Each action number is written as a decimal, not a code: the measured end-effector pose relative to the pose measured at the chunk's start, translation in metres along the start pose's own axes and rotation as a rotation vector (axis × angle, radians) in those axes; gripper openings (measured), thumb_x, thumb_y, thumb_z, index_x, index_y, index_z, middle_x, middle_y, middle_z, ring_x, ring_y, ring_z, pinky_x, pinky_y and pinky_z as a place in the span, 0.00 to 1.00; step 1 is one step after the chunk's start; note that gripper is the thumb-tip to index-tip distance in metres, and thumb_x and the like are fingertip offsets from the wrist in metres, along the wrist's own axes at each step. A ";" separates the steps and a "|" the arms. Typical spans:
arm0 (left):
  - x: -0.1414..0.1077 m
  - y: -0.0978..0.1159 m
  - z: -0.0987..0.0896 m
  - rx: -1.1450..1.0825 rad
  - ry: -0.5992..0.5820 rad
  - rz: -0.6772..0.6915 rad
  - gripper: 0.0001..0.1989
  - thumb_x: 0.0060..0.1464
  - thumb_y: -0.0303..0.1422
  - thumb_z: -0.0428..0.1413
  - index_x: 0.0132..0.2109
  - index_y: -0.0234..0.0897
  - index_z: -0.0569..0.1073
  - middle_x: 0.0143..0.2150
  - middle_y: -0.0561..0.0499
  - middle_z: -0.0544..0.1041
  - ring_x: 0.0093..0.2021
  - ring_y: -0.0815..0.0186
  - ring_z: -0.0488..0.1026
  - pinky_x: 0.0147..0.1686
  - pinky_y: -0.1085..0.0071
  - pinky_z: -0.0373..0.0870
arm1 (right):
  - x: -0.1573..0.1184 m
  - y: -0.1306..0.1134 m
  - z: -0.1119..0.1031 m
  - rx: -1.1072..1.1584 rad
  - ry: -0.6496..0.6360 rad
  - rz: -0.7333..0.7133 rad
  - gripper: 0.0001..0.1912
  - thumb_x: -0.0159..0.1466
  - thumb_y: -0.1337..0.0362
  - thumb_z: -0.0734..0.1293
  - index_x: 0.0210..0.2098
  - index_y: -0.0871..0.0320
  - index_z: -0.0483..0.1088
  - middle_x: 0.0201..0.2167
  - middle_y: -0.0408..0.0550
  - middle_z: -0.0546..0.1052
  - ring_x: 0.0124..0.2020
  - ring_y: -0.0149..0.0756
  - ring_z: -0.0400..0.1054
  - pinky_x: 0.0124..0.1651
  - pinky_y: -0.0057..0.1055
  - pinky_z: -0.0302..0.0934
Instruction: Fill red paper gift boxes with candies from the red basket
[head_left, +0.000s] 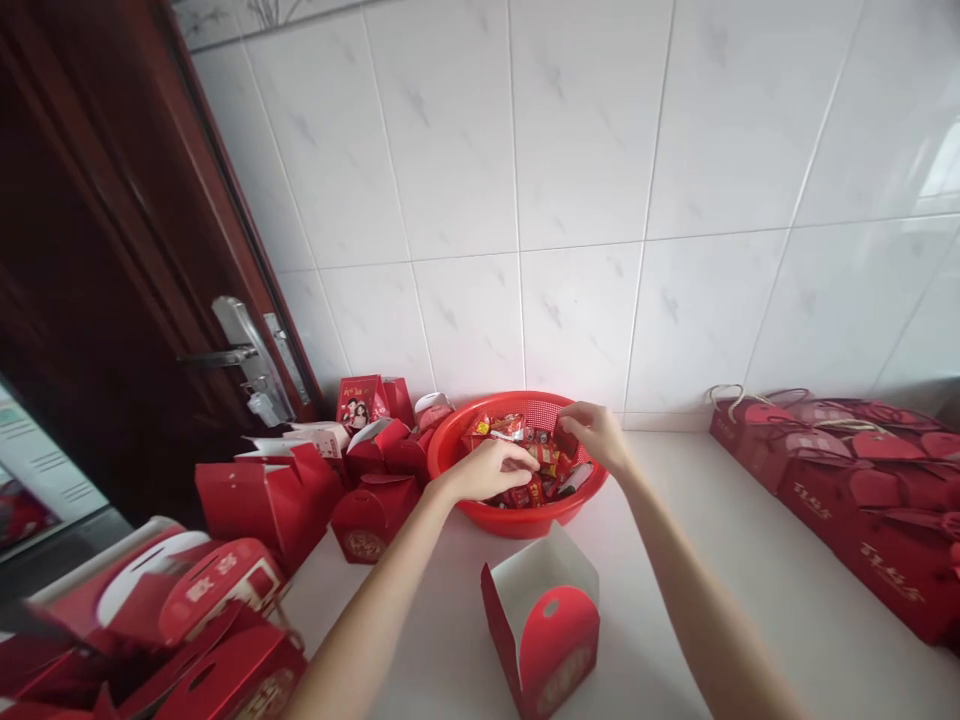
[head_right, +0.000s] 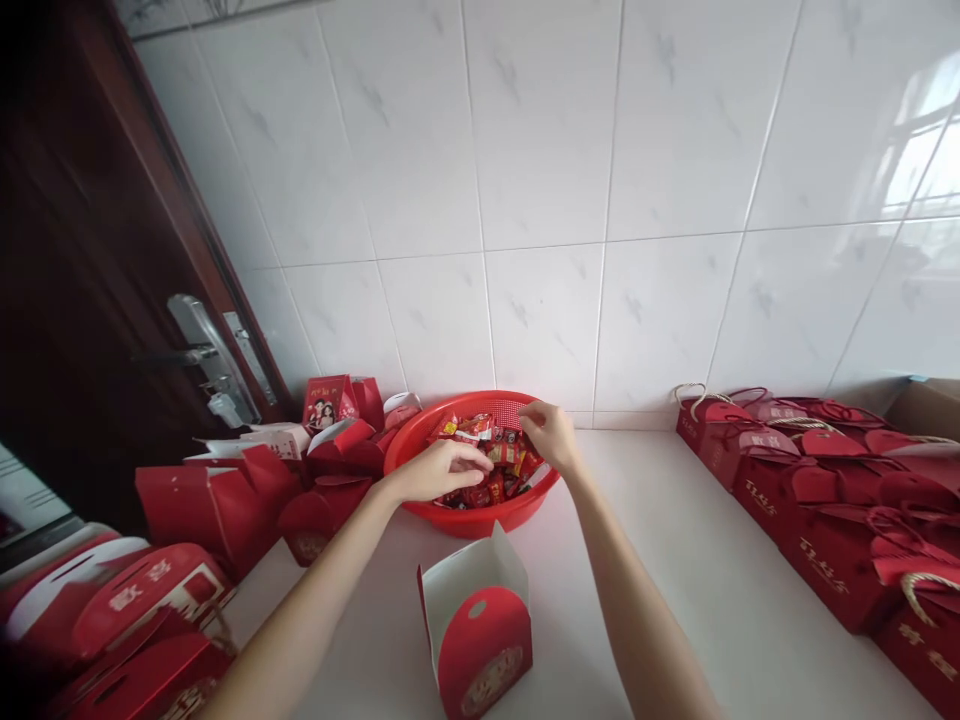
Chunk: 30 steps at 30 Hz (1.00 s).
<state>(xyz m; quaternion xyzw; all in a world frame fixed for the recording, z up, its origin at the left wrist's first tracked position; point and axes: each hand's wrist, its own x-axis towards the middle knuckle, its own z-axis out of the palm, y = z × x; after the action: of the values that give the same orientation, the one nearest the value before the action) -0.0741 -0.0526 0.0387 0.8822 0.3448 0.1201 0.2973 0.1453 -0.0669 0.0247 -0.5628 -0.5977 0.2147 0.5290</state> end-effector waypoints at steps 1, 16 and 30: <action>0.013 -0.003 0.004 0.054 -0.039 0.014 0.15 0.60 0.31 0.55 0.52 0.36 0.79 0.54 0.45 0.81 0.54 0.60 0.77 0.56 0.65 0.71 | 0.006 0.005 0.007 -0.003 0.025 0.024 0.09 0.58 0.70 0.64 0.32 0.60 0.76 0.32 0.50 0.82 0.36 0.40 0.76 0.44 0.35 0.70; 0.107 -0.019 -0.008 0.677 -0.227 -0.062 0.21 0.55 0.24 0.54 0.56 0.38 0.75 0.59 0.43 0.71 0.60 0.55 0.69 0.59 0.64 0.66 | 0.017 0.027 0.021 -0.016 0.004 0.177 0.07 0.59 0.71 0.66 0.34 0.59 0.76 0.31 0.47 0.81 0.34 0.36 0.74 0.34 0.26 0.64; 0.122 -0.015 0.026 1.101 0.014 -0.099 0.14 0.61 0.23 0.49 0.45 0.31 0.80 0.55 0.33 0.72 0.59 0.48 0.67 0.55 0.58 0.66 | 0.016 0.026 0.019 0.059 0.021 0.182 0.07 0.57 0.74 0.66 0.29 0.58 0.75 0.28 0.44 0.80 0.32 0.34 0.74 0.32 0.25 0.64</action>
<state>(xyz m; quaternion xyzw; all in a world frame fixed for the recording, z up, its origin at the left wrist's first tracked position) 0.0180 0.0274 0.0102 0.8893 0.3997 -0.0863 -0.2050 0.1434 -0.0388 0.0020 -0.6011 -0.5319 0.2734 0.5301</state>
